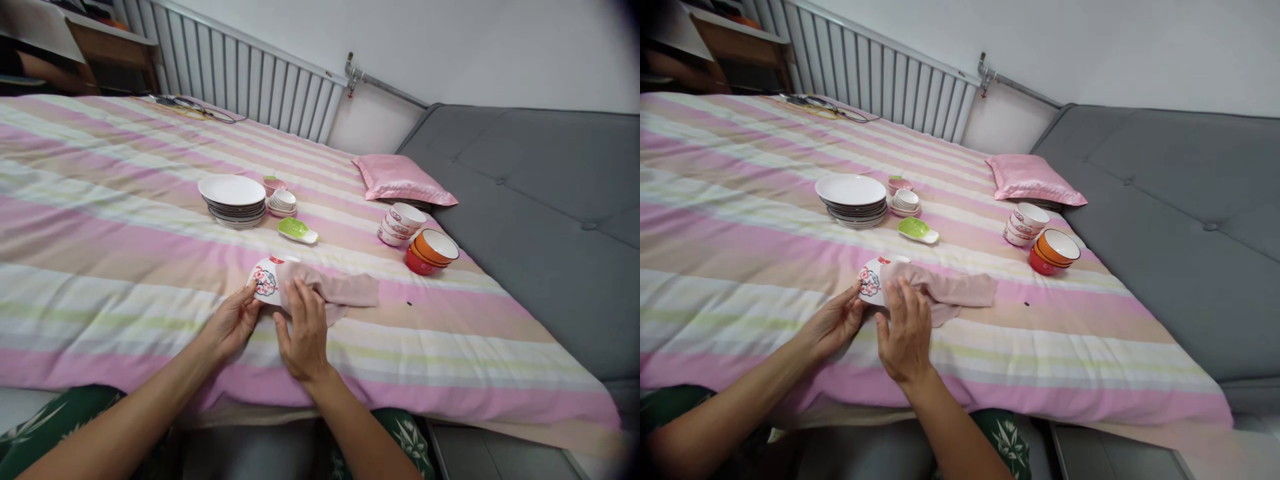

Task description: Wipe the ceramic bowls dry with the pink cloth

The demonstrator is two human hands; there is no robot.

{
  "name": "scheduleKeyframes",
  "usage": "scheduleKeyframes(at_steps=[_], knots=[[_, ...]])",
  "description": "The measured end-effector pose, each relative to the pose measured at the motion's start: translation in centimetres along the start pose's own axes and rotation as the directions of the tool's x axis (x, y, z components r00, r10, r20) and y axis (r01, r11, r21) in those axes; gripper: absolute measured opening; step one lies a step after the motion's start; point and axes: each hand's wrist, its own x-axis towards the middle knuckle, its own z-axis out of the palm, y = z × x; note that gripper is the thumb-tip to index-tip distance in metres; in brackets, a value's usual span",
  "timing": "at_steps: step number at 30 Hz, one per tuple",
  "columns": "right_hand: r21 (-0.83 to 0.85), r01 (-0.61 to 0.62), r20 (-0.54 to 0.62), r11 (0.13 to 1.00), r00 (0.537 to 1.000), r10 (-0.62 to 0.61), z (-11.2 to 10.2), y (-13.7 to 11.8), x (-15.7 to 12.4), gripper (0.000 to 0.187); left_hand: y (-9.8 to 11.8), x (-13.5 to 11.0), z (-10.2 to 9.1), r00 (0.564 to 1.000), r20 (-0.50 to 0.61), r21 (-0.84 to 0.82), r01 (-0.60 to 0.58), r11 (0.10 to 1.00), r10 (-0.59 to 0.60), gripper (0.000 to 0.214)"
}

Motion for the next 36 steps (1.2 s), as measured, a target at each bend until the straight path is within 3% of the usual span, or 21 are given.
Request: scheduleKeyframes(at_steps=[4,9,12,18,28,36], knots=[[-0.027,-0.046,-0.068,0.999,0.997,0.044,-0.1,0.6,0.4,0.060,-0.1,0.2,-0.2,1.000,0.003,0.005,-0.012,1.000,0.012,0.019],[-0.039,-0.047,0.097,0.998,0.994,0.051,0.1,0.8,0.5,0.076,-0.1,0.3,-0.3,1.000,0.012,0.026,-0.013,1.000,0.013,0.018],[0.017,0.002,0.165,1.000,0.986,-0.005,0.4,0.8,0.3,0.073,-0.2,0.2,-0.4,0.999,0.032,0.043,-0.023,0.999,0.021,0.019],[0.018,0.035,0.181,0.999,0.983,-0.038,0.9,0.4,-0.2,0.073,-0.5,0.2,-0.7,0.997,0.076,0.069,-0.021,0.997,0.016,0.015],[0.059,-0.102,0.168,0.993,0.982,0.091,1.2,-0.1,-0.4,0.069,-1.0,0.4,-1.0,0.975,0.223,0.094,-0.014,0.995,-0.008,0.022],[0.186,-0.189,0.104,0.964,0.980,0.172,1.5,-0.6,-0.4,0.049,-1.7,0.0,-1.0,0.966,0.251,-0.012,0.065,0.998,-0.060,0.028]])
